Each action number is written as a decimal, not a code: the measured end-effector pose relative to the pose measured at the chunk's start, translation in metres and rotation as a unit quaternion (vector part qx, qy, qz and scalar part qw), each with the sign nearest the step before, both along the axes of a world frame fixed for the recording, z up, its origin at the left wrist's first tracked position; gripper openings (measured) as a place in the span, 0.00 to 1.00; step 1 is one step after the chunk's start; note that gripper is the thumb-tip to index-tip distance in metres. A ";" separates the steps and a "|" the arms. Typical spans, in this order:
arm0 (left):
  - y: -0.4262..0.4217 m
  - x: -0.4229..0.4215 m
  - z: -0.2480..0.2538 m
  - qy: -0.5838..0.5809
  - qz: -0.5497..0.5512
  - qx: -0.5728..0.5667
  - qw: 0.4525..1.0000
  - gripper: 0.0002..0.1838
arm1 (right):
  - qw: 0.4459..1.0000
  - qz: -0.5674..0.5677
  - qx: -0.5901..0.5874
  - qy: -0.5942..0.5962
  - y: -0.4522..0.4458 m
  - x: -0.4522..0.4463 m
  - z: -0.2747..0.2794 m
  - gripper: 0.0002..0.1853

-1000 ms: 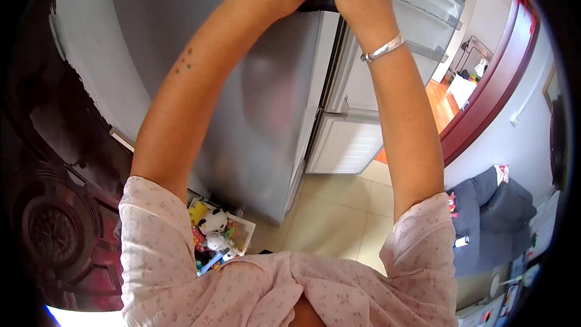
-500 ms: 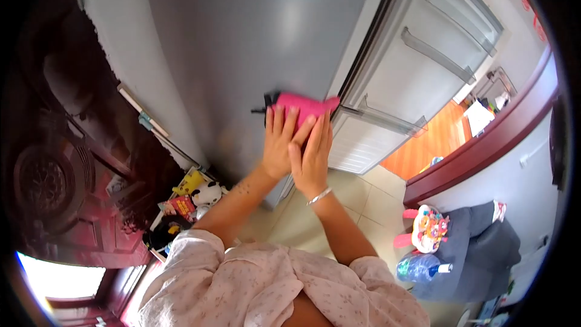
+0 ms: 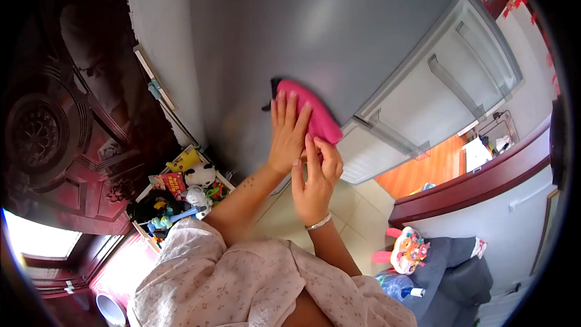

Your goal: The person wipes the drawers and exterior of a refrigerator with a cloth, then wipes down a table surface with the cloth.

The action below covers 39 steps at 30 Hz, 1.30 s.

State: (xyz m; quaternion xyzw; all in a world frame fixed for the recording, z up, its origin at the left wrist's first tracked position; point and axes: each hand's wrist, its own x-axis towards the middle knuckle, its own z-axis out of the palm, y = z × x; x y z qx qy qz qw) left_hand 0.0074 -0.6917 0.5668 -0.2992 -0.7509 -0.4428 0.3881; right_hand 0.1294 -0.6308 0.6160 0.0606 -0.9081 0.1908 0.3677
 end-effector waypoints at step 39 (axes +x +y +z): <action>-0.111 -0.152 -0.024 -0.054 0.024 0.156 0.986 0.33 | 0.905 0.194 -0.342 -0.162 -0.118 -0.168 0.007 0.33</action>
